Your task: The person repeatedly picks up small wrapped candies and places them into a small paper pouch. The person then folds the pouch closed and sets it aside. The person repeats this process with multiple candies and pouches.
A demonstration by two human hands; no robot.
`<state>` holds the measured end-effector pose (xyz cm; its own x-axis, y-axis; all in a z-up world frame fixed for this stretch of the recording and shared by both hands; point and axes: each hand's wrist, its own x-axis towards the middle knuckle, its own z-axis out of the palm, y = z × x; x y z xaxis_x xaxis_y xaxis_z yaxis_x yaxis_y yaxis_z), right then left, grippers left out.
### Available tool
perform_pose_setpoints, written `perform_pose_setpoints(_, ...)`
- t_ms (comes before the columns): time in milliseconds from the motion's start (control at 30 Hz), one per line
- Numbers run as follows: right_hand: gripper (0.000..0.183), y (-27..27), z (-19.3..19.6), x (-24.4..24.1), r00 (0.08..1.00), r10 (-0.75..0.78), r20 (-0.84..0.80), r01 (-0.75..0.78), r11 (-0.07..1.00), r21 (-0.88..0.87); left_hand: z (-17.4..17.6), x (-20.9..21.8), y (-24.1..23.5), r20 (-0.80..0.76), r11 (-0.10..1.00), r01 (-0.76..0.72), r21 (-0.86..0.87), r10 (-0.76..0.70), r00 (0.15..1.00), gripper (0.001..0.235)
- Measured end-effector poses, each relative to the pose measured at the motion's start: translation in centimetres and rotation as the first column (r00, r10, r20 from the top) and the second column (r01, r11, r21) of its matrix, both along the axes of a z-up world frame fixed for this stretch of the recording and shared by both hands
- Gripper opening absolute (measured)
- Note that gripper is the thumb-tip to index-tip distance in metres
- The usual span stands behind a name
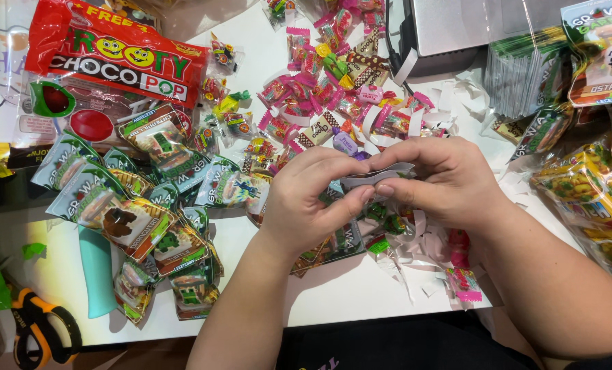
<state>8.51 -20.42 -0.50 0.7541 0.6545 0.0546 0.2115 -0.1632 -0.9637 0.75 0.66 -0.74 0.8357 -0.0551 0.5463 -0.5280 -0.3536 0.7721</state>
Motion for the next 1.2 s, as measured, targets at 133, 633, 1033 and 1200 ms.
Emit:
perform_pose_setpoints(133,0.03,0.0,0.1,-0.1,1.0,0.001,-0.014,-0.001,1.0,0.015,0.0,0.0,0.0,0.005,1.0,-0.011,0.011,0.011,1.0,0.017)
perform_pose_setpoints(633,0.016,0.0,1.4,0.3,0.99,-0.124,-0.063,0.121,0.992,-0.045,0.3,-0.1,0.1,0.106,0.989,-0.107,0.103,0.096,0.99,0.008)
perform_pose_setpoints(1033,0.017,0.7,2.0,0.2,0.895,0.133,0.427,-0.139,0.99,-0.016,-0.4,-0.4,-1.2,-0.032,0.995,-0.101,0.025,0.102,0.994,0.007)
perform_pose_setpoints(1200,0.012,0.2,1.2,0.5,0.894,-0.029,0.447,0.014,0.999,0.037,-1.6,0.0,-1.0,-0.149,0.962,-0.161,-0.22,0.13,0.98,0.004)
